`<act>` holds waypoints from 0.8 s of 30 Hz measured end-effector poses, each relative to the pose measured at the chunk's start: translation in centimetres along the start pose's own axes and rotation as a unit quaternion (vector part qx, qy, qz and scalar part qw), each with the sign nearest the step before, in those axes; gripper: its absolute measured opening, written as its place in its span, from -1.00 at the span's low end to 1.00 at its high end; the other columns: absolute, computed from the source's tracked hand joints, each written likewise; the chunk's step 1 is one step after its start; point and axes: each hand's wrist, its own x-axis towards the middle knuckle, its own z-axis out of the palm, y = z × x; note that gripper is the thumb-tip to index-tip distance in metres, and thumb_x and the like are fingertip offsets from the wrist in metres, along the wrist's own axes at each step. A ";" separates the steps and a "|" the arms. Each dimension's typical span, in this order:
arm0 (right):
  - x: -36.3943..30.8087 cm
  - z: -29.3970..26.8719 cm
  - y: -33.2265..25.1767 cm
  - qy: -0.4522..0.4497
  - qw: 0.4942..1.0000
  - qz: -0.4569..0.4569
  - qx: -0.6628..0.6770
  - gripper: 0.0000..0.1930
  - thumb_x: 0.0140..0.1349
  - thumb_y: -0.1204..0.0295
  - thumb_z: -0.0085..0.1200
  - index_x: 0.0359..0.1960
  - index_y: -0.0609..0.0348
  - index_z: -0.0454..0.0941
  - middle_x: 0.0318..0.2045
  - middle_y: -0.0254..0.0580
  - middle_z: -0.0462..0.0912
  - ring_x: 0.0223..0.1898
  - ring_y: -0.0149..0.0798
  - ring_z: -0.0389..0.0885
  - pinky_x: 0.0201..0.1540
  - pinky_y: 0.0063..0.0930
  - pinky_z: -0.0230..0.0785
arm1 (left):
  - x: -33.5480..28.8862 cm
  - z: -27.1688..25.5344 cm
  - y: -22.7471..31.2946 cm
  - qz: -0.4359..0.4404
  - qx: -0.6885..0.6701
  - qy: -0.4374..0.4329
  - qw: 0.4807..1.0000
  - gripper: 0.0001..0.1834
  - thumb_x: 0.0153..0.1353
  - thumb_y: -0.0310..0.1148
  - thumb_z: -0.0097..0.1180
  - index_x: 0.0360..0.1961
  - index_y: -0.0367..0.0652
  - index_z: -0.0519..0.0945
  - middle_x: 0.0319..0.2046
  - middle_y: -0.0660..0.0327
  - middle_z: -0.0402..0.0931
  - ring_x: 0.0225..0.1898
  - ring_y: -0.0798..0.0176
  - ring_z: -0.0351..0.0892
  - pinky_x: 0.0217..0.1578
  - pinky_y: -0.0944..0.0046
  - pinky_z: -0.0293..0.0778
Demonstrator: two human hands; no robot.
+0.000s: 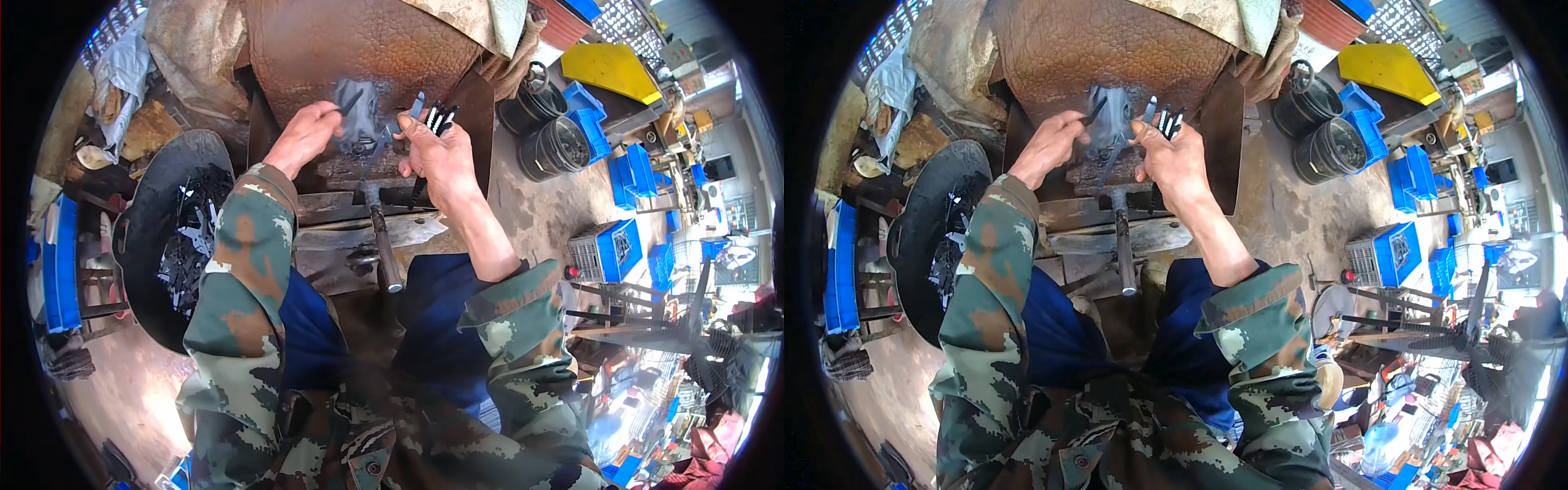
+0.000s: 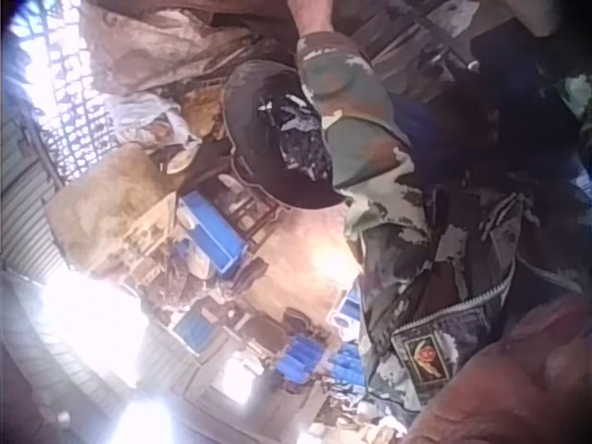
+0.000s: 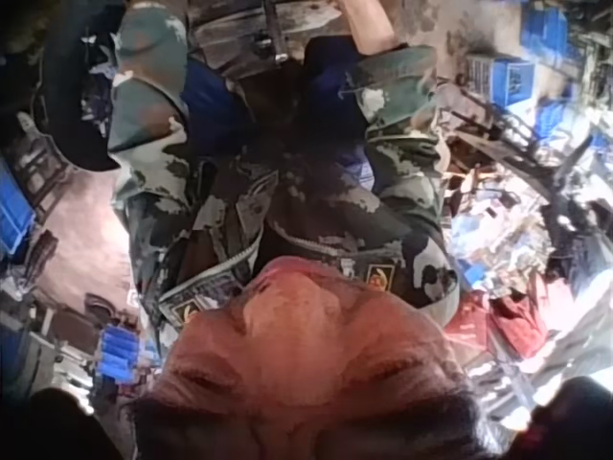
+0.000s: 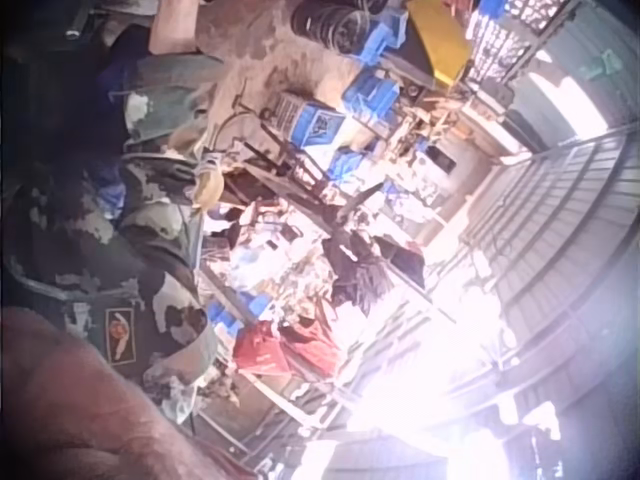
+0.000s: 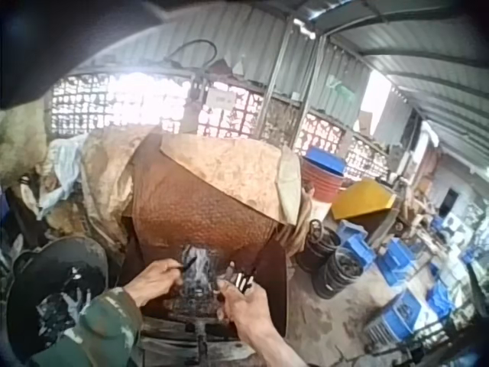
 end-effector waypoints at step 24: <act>-0.8 -1.8 -1.9 0.045 0.967 0.092 0.235 -0.77 0.44 0.32 -0.02 -0.22 0.27 0.46 -0.37 0.00 0.61 -0.28 -0.02 0.72 -0.25 -0.11 0.67 | -0.9 -0.3 -0.4 0.112 0.340 -0.015 0.934 -0.69 0.17 -0.38 0.08 -0.11 -0.30 0.67 -0.17 -0.07 0.61 -0.06 -0.13 0.58 -0.01 0.14 0.45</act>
